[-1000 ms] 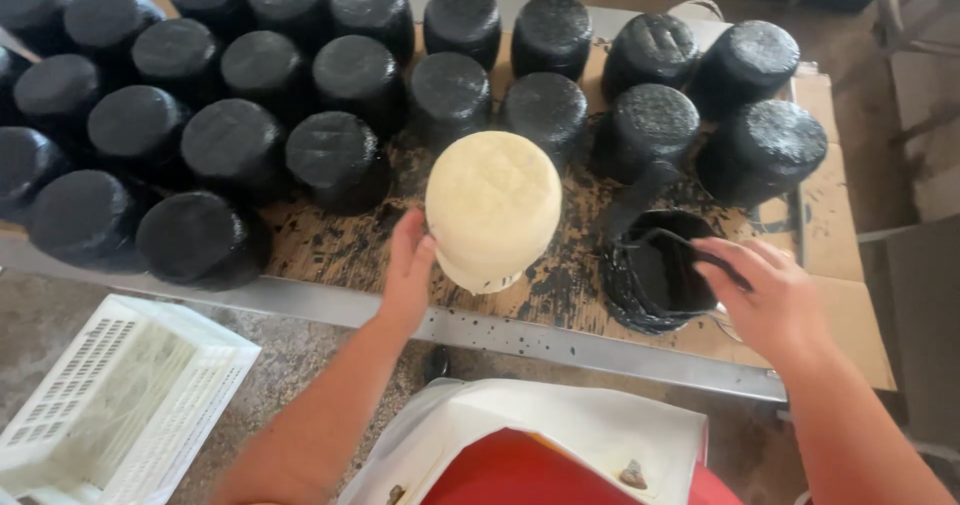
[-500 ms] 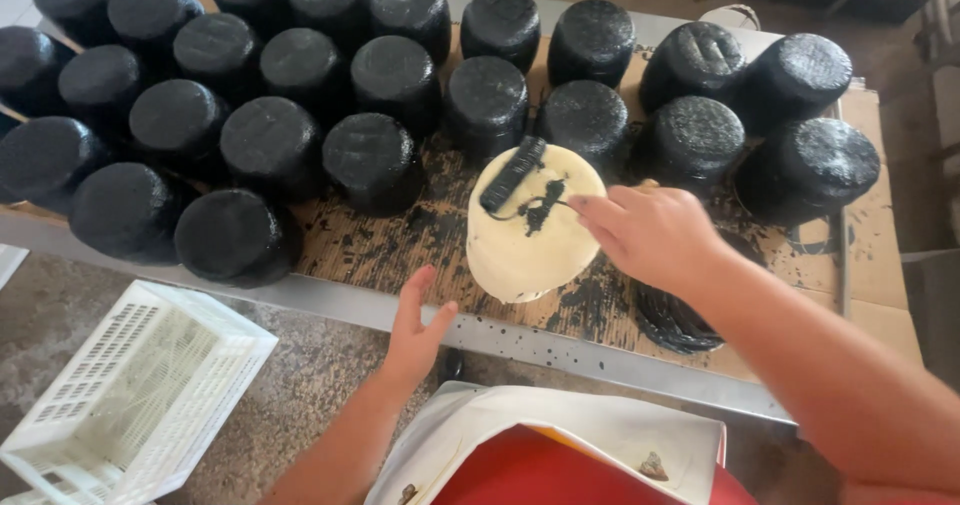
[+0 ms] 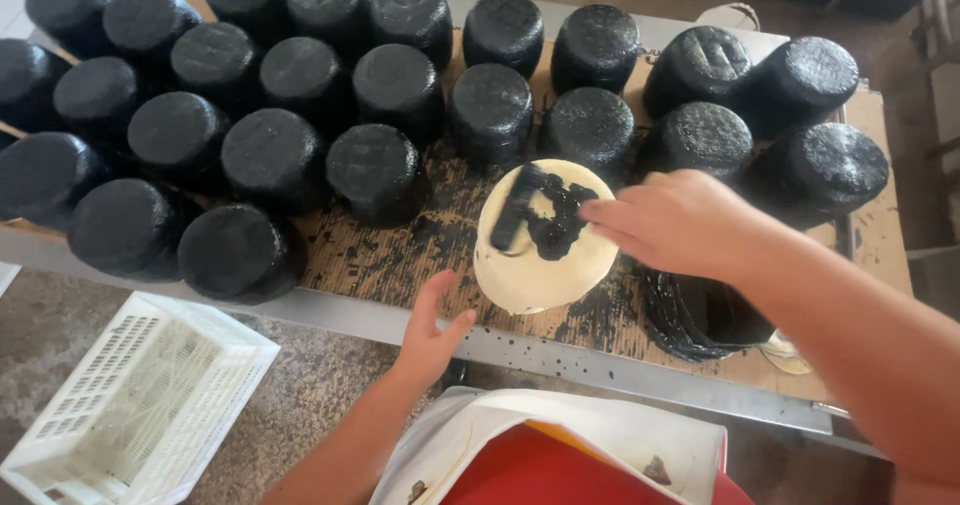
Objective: Waxing a cheese wheel using a brush and black wax
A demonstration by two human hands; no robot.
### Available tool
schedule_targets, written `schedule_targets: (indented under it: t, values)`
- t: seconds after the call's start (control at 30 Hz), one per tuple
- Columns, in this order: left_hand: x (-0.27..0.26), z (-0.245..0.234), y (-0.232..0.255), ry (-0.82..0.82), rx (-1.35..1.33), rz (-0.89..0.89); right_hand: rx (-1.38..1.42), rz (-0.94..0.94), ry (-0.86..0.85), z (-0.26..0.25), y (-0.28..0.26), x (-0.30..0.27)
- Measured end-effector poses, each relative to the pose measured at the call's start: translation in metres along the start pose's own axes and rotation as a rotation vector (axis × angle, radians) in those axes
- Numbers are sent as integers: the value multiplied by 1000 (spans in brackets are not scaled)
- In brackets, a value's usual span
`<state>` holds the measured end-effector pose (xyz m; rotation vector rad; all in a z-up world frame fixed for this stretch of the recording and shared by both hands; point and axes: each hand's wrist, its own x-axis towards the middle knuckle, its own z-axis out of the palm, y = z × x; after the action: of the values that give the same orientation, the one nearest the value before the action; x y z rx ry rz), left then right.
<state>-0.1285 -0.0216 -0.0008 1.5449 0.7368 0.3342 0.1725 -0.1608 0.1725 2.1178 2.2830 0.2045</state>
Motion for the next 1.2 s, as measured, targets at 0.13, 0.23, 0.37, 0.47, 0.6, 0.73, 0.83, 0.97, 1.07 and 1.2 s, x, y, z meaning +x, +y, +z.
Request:
schedule_targets:
  t: [0.13, 0.23, 0.37, 0.47, 0.6, 0.73, 0.83, 0.97, 1.07, 1.2]
  values:
    - [13, 2, -8, -48, 7, -9, -4, 31, -149, -16, -8, 6]
    - [18, -1, -9, -75, 4, -21, 22, 4, -176, -22, 6, -20]
    - [17, 1, -14, -16, 89, -109, 93, -25, -421, -26, 21, -22]
    - [18, 3, -11, -45, 87, -152, 75, -73, -499, -34, 5, 14]
    - [20, 8, -1, -73, 117, -156, 44, -134, -444, -10, -4, 38]
    - [20, 2, -12, -66, 106, -146, 139, 88, -793, -58, 2, 32]
    - [15, -2, -26, -20, 40, -91, 96, 145, -744, -47, 35, 4]
    - [7, -5, -21, -4, 104, -141, -120, 36, -558, -28, 53, -10]
    - [8, -4, -28, 9, 94, -140, -181, -49, -460, -26, 42, 0]
    - [8, 1, -21, -17, 101, -155, -114, -134, -244, -8, 35, 23]
